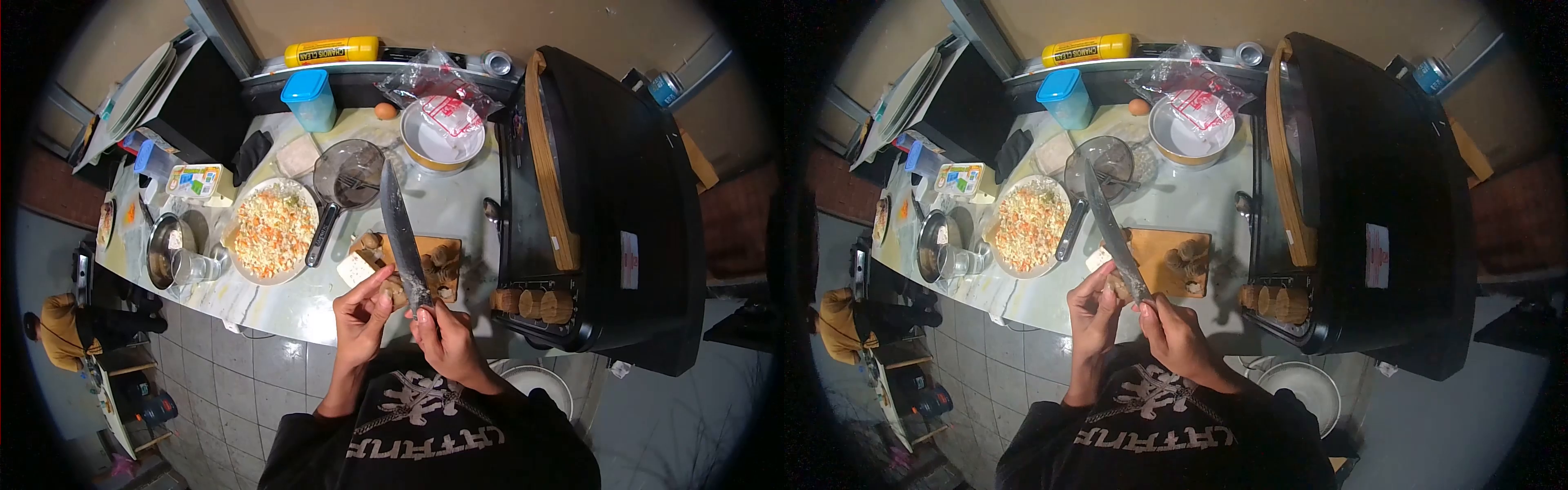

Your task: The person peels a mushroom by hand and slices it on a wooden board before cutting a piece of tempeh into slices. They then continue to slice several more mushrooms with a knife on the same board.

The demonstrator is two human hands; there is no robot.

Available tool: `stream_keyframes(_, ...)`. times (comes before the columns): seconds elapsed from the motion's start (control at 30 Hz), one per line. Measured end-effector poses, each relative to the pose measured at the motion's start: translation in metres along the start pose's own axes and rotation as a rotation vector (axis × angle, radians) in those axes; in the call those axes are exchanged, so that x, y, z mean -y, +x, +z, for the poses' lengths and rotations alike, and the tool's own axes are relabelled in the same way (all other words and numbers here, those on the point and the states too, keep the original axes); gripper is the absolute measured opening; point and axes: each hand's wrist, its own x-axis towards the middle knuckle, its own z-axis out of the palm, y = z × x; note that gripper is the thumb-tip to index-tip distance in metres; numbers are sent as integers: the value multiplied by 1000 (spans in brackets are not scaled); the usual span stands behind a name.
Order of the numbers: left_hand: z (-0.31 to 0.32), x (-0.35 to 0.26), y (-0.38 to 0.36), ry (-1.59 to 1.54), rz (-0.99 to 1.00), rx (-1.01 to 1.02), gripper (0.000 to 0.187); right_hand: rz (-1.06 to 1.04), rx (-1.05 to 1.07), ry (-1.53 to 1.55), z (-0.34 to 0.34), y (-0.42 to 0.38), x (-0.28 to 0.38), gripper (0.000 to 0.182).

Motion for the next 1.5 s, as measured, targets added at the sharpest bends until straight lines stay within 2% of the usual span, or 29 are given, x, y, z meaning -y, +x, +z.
stream_keyframes(0.2, 1, 2, -1, 20, 11, 80, 38, 43, -30, 29, -1, -2, 3, 15)
stream_keyframes(0.27, 5, 1, -1, 2, 9, 76, 36, -6, -51, 37, 1, -4, 0, 16)
stream_keyframes(0.53, 9, -3, -3, -56, 1, 87, 31, 38, -55, 47, 3, -7, 3, 14)
stream_keyframes(0.93, 14, -16, -8, 154, 78, -38, 34, -22, -4, -46, 2, -5, 3, 13)
stream_keyframes(1.13, 17, -29, -5, 181, 106, 4, 35, -38, 71, -68, -4, -4, 3, 13)
stream_keyframes(1.2, 13, -33, -5, 339, 111, 24, 33, -42, 83, -68, -5, -4, 2, 13)
stream_keyframes(1.3, 12, -37, -3, 411, 133, 37, 32, -101, 58, -115, -4, -4, 0, 14)
stream_keyframes(1.43, 0, -33, -2, 491, 126, 55, 31, -51, 109, -100, -6, -4, -2, 14)
stream_keyframes(1.5, -3, -32, -1, 497, 95, 106, 37, -53, 121, -93, -5, -4, -4, 14)
